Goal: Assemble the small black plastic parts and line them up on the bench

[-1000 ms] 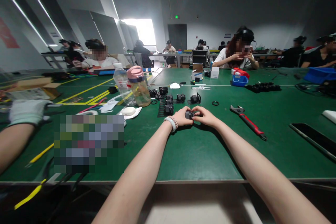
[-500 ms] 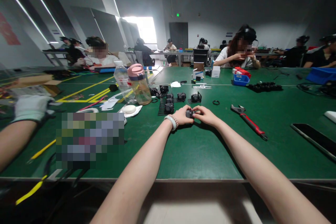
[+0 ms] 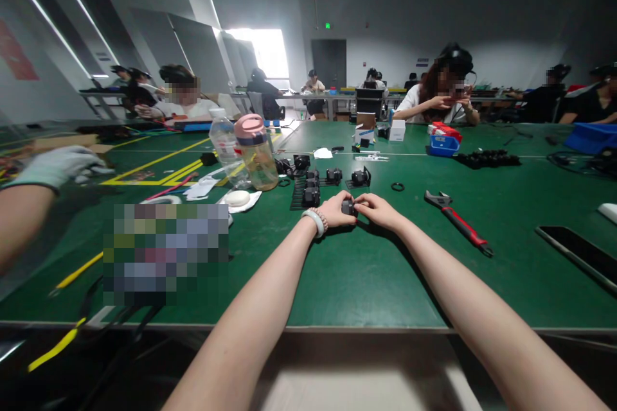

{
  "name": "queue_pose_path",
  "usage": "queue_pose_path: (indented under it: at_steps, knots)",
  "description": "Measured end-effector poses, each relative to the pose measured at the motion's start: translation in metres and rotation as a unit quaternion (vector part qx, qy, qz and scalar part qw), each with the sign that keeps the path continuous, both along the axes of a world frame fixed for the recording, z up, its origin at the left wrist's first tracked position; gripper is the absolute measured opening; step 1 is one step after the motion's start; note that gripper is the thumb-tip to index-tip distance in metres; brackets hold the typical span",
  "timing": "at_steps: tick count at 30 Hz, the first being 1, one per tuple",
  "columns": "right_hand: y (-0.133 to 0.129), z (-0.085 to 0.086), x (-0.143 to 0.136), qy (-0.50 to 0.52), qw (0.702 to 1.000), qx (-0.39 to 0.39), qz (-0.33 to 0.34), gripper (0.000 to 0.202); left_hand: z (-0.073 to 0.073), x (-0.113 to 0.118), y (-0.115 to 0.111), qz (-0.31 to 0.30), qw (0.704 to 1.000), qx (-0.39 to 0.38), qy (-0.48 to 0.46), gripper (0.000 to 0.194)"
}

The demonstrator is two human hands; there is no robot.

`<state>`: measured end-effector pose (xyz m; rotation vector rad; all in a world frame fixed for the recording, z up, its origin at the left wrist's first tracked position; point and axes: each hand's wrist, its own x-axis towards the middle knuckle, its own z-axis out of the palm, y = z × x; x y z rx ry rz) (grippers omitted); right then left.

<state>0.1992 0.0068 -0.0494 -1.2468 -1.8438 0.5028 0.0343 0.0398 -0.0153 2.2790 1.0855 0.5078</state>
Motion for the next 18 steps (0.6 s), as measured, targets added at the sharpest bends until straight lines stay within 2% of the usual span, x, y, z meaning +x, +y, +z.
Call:
queue_pose_path:
  at_steps: [10,15,18]
  knots:
    - [0.0002,-0.0015,-0.0018,0.126,0.988,-0.033,0.078,0.028,0.0013,0.001,-0.0005,-0.005,1.0,-0.007,-0.003,0.048]
    - [-0.0013,0.0017,-0.0007,0.128,0.985,-0.034,0.115,0.036,0.0005,0.0014,0.0011,-0.011,1.0,-0.012,-0.008,0.049]
    - [-0.0009,0.0015,-0.0003,0.117,0.986,-0.03,0.112,0.036,0.0005,0.0011,0.0012,-0.016,1.0,-0.01,-0.013,0.049]
